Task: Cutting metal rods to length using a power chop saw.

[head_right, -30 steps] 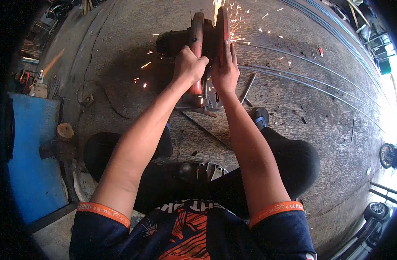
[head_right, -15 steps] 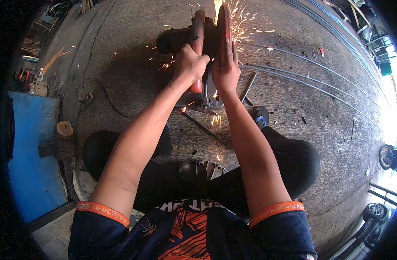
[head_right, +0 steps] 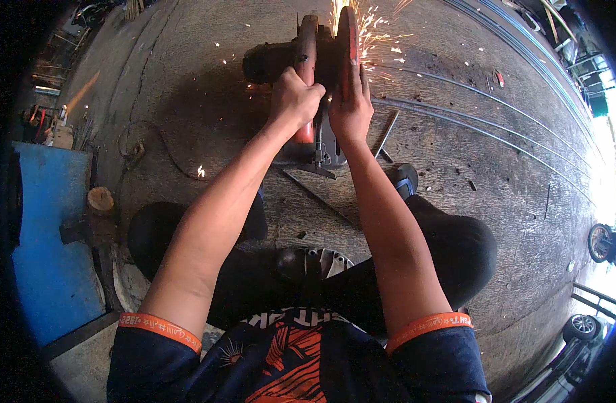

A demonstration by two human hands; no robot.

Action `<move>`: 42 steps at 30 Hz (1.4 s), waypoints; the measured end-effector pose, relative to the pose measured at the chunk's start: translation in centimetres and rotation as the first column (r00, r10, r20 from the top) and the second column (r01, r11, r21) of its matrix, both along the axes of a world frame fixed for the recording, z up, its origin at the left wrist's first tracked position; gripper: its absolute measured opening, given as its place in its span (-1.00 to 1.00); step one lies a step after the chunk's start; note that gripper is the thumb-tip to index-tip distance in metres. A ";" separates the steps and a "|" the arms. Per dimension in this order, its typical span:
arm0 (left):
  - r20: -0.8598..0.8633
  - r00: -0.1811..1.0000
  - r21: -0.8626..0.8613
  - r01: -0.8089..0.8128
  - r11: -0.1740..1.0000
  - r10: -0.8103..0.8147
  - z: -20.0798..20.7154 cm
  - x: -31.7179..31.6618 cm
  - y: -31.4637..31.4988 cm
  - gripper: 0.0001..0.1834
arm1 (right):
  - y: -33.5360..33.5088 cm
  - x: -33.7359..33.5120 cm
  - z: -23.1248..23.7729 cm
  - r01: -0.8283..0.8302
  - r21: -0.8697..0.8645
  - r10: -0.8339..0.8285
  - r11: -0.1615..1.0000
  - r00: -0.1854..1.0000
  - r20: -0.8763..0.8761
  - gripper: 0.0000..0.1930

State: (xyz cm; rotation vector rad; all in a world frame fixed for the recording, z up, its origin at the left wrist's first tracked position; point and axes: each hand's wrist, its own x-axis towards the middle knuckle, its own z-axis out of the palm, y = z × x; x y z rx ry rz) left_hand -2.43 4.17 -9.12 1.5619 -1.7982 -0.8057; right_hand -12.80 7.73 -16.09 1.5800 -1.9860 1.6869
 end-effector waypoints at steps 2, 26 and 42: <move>-0.004 1.000 0.005 -0.005 1.000 0.005 0.1 0.1 0.0 -0.54 | 0.0 0.2 0.2 -0.002 0.004 0.002 1.000 1.000 0.015 -0.43; -0.009 0.999 -0.015 0.040 0.999 -0.040 0.2 0.0 0.2 -0.56 | 0.0 0.0 -0.5 0.006 0.014 -0.007 1.000 0.999 0.032 -0.39; -0.014 0.999 -0.053 0.044 0.998 -0.045 -0.3 0.1 0.1 -0.54 | -0.1 -0.1 -0.8 -0.006 -0.005 0.006 1.000 1.000 0.022 -0.37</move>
